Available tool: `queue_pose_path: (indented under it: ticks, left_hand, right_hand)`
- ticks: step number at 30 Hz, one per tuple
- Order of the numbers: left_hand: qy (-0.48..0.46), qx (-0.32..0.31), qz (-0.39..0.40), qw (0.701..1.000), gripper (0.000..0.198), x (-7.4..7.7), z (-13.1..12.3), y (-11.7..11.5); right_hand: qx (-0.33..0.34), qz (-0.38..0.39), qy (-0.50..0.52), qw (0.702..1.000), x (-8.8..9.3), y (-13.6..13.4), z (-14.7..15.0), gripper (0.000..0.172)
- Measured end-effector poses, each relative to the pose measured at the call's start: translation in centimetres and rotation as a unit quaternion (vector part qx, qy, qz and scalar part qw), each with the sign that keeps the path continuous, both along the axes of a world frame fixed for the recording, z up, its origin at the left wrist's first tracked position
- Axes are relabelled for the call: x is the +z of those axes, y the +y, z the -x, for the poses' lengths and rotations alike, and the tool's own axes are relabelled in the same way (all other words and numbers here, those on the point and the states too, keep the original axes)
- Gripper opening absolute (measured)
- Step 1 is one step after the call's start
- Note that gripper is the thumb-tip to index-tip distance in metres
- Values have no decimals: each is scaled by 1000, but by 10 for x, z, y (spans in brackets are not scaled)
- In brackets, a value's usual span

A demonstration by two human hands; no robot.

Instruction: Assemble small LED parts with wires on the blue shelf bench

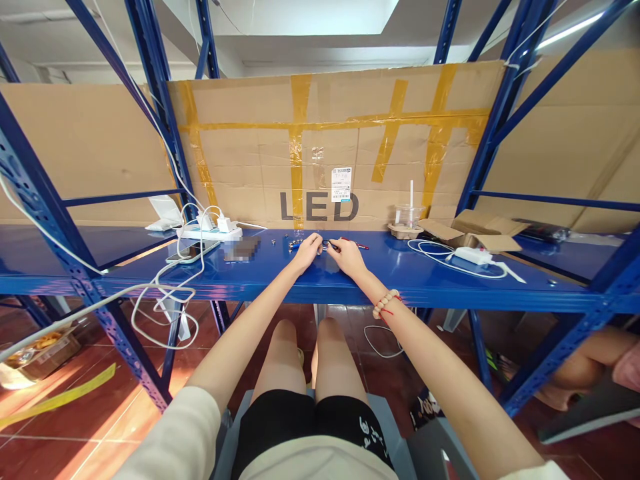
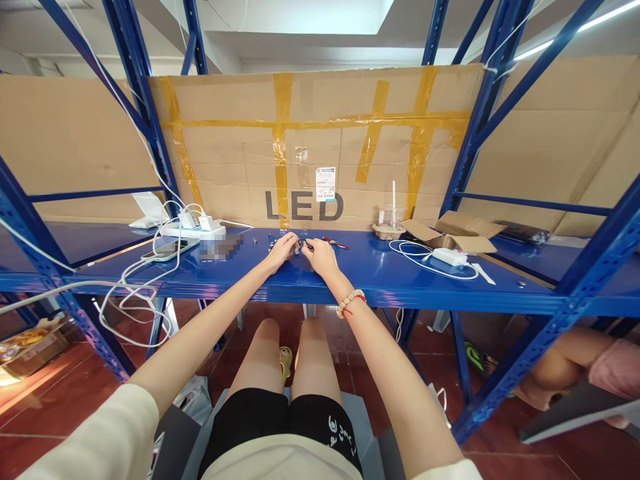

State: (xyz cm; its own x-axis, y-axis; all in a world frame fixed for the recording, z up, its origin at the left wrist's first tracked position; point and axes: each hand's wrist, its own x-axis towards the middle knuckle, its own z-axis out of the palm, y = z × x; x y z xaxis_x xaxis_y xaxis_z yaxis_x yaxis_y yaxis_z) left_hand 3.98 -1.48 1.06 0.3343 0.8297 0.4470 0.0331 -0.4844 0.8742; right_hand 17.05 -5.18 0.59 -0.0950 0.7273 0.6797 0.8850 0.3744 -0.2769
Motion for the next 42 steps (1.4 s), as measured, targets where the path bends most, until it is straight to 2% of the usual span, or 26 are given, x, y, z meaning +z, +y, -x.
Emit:
queue_pose_path:
  ticks: [7, 16, 22, 30, 42]
  left_hand:
    - [-6, -8, 30, 1000, 17, 4, 0, -5]
    - [11, -52, 62, 997, 25, 10, 2, -11]
    - [6, -51, 72, 996, 29, 7, 1, -5]
    - [11, -90, 60, 994, 56, 2, 0, 1]
    - [21, -105, 68, 992, 56, -3, -1, 7]
  right_hand:
    - [-39, -17, 9, 999, -1, -2, 1, 26]
    - [-28, -22, 2, 999, 0, -2, 1, 31]
    - [-26, -27, 1, 999, -1, -2, 1, 32]
    - [5, -36, -7, 999, 0, -5, 1, 31]
    - [28, -44, -30, 998, 1, -6, 2, 33]
